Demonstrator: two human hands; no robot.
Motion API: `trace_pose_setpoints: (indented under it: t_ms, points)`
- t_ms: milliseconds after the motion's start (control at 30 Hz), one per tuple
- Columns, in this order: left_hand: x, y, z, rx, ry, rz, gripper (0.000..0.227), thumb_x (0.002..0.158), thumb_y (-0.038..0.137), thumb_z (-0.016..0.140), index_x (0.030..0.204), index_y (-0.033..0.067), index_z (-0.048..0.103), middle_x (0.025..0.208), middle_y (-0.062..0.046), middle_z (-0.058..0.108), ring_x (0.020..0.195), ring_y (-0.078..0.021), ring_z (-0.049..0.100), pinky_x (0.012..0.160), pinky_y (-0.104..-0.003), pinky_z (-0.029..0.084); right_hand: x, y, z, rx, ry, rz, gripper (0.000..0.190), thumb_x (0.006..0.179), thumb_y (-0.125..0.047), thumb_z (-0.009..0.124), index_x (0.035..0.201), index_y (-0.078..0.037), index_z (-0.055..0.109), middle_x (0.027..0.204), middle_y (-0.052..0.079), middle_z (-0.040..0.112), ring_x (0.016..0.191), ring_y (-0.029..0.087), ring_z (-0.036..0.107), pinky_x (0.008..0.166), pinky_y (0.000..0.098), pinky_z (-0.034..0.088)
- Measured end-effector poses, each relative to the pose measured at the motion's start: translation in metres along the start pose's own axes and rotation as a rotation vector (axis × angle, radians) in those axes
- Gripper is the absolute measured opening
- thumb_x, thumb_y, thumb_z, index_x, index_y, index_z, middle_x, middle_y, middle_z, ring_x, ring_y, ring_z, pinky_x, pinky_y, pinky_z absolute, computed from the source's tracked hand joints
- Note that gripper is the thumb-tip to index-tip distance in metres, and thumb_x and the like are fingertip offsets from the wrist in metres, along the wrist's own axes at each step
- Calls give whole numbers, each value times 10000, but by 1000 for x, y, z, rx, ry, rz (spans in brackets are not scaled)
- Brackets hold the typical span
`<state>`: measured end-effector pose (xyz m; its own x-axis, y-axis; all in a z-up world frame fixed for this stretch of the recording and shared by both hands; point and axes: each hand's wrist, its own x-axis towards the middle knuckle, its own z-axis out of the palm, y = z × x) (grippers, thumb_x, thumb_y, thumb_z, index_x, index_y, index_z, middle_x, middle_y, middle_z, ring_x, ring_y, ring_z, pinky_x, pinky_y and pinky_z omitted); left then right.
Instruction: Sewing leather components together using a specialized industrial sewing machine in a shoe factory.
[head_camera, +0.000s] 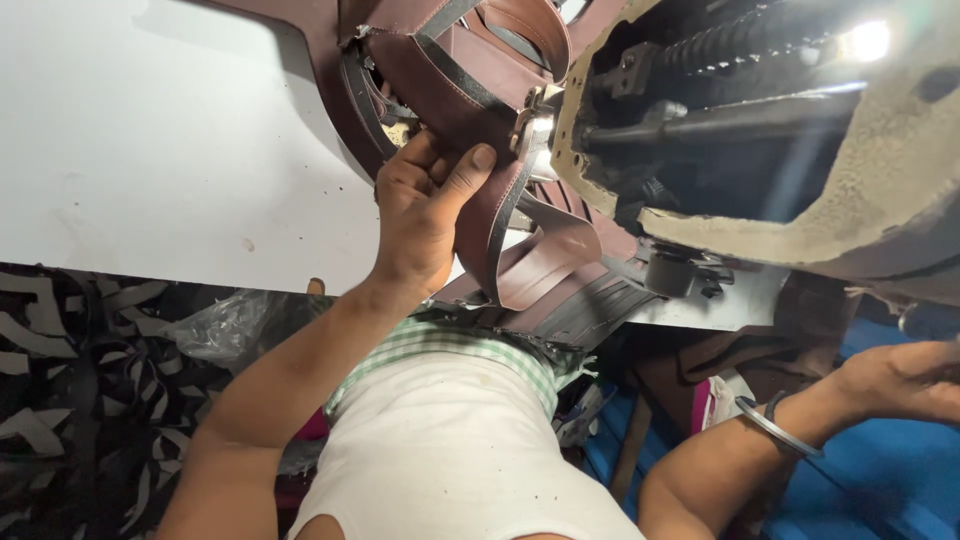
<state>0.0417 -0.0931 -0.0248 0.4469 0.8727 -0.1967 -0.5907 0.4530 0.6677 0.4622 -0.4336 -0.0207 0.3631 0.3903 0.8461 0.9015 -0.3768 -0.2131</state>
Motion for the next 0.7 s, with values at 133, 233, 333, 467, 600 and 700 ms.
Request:
trace_pose_setpoints:
  t_ms: [133, 233, 333, 467, 600, 700]
  points:
    - [-2, 1, 5, -20, 13, 12, 215, 1009, 63, 731, 1199, -11, 662, 1120, -87, 746, 1007, -114, 709, 984, -284, 606, -7, 16, -4, -30, 3, 46, 490, 1210, -243, 570, 1048, 216, 624, 999, 259, 790, 875, 235, 658, 803, 425, 605]
    - [0, 0, 4, -14, 17, 8, 200, 1011, 60, 736, 1185, -11, 666, 1113, -84, 748, 1000, -110, 705, 982, -281, 607, -11, 25, -6, -60, 3, 59, 481, 1188, -236, 548, 1032, 214, 615, 972, 256, 774, 854, 236, 641, 775, 428, 588]
    - [1, 1, 2, 10, 27, 9, 188, 1009, 56, 740, 1174, -2, 671, 1095, -71, 746, 975, -88, 692, 935, -249, 589, -16, 39, -7, -75, 2, 67, 475, 1173, -231, 534, 1022, 213, 609, 954, 254, 764, 840, 236, 630, 757, 431, 577]
    - [4, -6, -5, 42, 28, 31, 157, 1016, 55, 746, 1152, 17, 677, 1059, -42, 743, 931, -50, 667, 866, -206, 554, -21, 50, -9, -182, 45, 29, 511, 1143, -271, 588, 917, 187, 563, 834, 241, 690, 778, 241, 575, 706, 439, 566]
    - [9, -10, -8, 108, 49, 79, 101, 1030, 46, 773, 1039, 33, 673, 920, -7, 729, 797, -11, 625, 736, -180, 498, -15, 29, 4, -109, 54, 20, 472, 1189, -255, 585, 1041, 193, 573, 983, 268, 743, 854, 278, 658, 771, 464, 599]
    - [9, -8, -6, 142, 55, 98, 99, 1019, 57, 776, 1020, 46, 678, 884, 9, 719, 767, 1, 612, 692, -163, 481, -2, -33, 25, -140, 105, -173, 448, 1187, -244, 524, 1123, 196, 469, 1092, 317, 624, 943, 353, 631, 820, 499, 565]
